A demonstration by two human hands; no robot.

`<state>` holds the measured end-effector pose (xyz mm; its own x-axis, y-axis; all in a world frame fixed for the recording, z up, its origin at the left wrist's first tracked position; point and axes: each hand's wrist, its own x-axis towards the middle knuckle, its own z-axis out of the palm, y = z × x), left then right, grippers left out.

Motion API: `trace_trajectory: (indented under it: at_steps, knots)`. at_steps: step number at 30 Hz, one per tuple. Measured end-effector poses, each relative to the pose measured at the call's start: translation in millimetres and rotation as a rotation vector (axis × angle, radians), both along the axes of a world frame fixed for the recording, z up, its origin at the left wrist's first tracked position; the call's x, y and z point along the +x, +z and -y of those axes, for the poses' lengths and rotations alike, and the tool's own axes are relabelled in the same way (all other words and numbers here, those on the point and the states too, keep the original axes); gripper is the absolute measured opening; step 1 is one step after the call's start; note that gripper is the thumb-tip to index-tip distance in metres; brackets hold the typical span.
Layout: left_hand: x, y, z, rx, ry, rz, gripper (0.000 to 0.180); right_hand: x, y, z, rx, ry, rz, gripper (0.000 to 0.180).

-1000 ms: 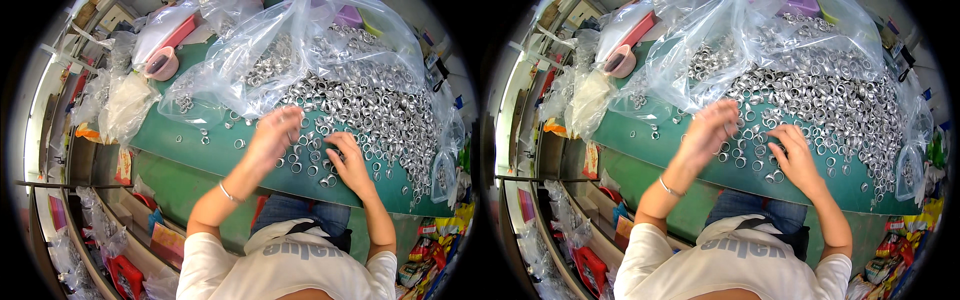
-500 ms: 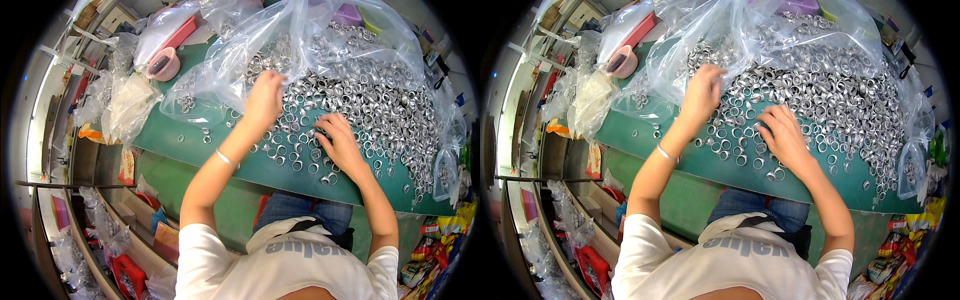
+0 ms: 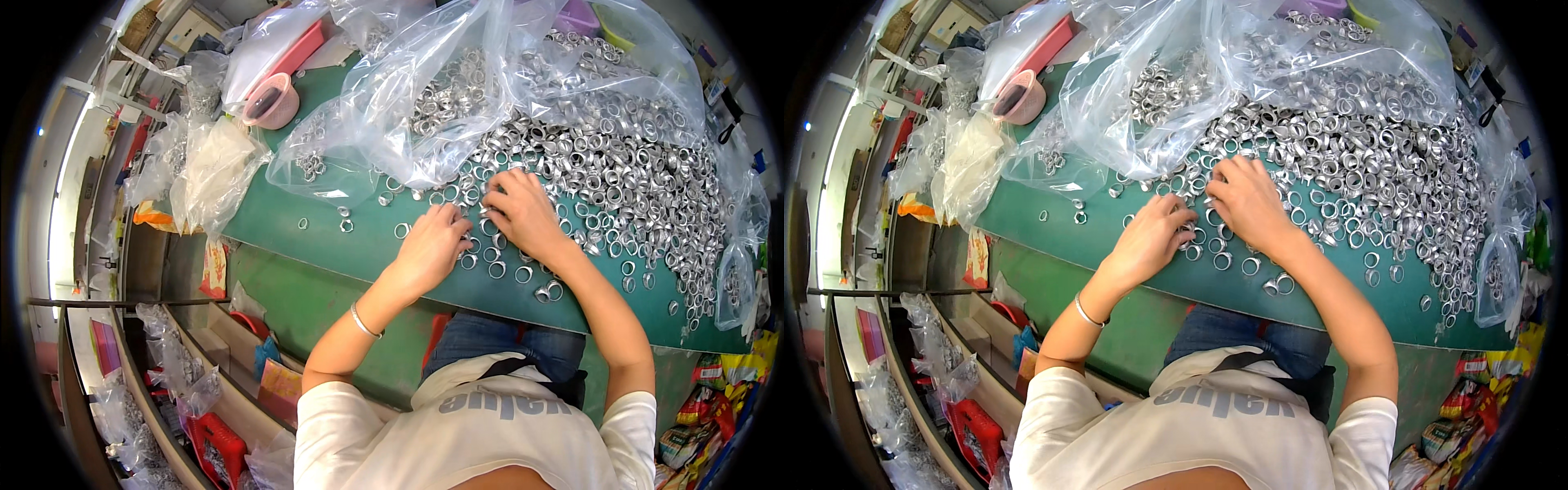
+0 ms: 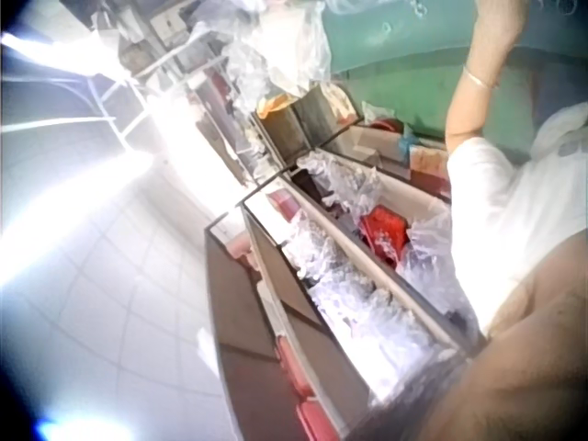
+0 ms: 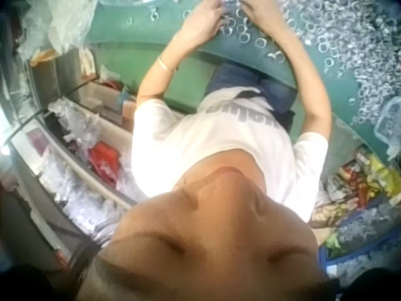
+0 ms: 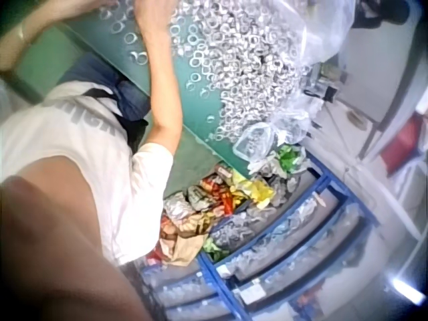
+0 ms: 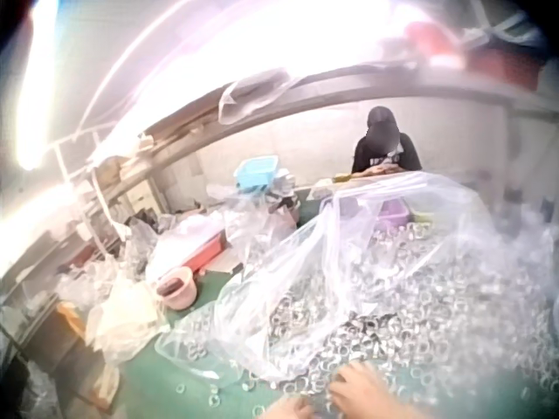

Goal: The person is sorting and picking up small metal rings from a large pile on a green table by hand.

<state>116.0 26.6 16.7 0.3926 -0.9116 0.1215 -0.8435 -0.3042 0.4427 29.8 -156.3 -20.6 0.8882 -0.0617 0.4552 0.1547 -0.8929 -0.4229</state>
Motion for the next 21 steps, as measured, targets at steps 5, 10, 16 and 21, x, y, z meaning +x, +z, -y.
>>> trace_trajectory:
  at_steps: [5, 10, 16, 21]
  knots:
    - [7, -10, -12, -0.032, -0.042, -0.13, 0.03, -22, 24, 23, 0.458, -0.205, -0.129, 0.011]
    - [9, -6, -16, -0.011, 0.01, -0.261, 0.03, -47, 35, 32, 1.585, -0.097, -0.188, 0.024]
    - [9, -8, -13, -0.109, 0.006, -0.205, 0.021, -60, 23, 30, 1.665, 0.058, -0.216, 0.027]
    - [13, -6, -8, -0.329, 0.162, -0.687, 0.021, -57, 39, 6, 1.156, -0.078, -0.426, 0.018]
